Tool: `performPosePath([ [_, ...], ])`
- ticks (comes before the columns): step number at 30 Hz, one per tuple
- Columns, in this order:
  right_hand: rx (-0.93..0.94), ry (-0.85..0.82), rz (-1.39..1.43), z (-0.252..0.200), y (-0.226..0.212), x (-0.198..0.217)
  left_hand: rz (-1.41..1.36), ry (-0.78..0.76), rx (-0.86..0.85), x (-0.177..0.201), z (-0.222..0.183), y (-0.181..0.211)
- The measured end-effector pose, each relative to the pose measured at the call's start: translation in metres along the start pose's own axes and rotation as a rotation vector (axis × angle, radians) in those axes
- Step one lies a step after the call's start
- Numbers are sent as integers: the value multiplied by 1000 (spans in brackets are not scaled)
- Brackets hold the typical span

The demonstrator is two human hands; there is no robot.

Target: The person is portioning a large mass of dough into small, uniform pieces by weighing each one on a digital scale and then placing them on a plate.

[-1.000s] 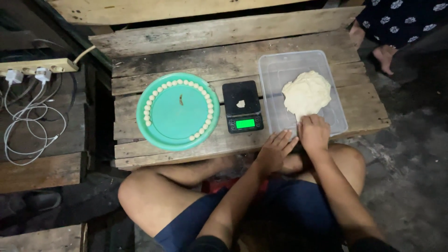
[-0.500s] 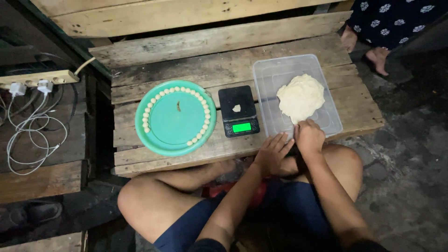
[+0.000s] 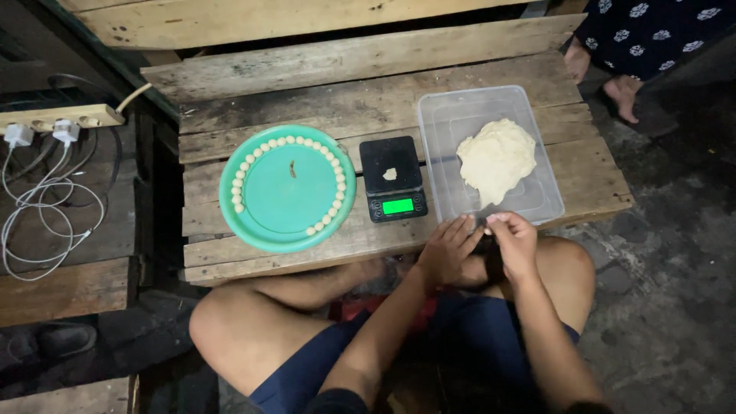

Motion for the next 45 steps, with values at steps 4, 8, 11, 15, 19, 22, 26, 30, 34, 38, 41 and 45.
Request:
performPosePath([
  [4,71,-40,133,-29,-54,-12,-191,-8,198,-44,-17,-19],
  [8,177,-193,64,-52,-70,-30,-1099,54,990,27,-7,-49],
  [11,368,-291,-49,-64,-61,-41,-1530,181,1493,28,-25,-45],
  [15,722,-357,-111,-93,-70,-52,-1560,209,1751,24,-53,-49],
  [19,970,-271,-320,-114,-100,-52,-1275,150,1753,16,-71,-79],
  [22,887,-274,-343,-108,-88,-50,-1317,455,1550,68,-29,-104],
  [26,671,-148,-320,-80,-62,-32,-225,4,1008,119,9,-167],
  [30,611,-113,-272,-69,-39,-27,63,-144,710,111,34,-206],
  [34,539,-111,-204,-66,-24,-31,139,-132,615,82,37,-229],
  [38,620,-129,-195,-69,-24,-34,293,20,404,64,33,-233],
  [41,635,-140,-190,-69,-25,-37,369,118,263,56,27,-232],
  [45,659,-137,-160,-71,-25,-36,239,66,411,90,43,-218],
])
Point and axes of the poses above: each hand's wrist, its own z-axis towards the middle knuckle, its own x-axis out of the back of the hand, y = z × x, the point moved 9 cm from there along z, towards the middle knuckle, and after that the axes turned 14 degrees about y, right-handed, at the moved point
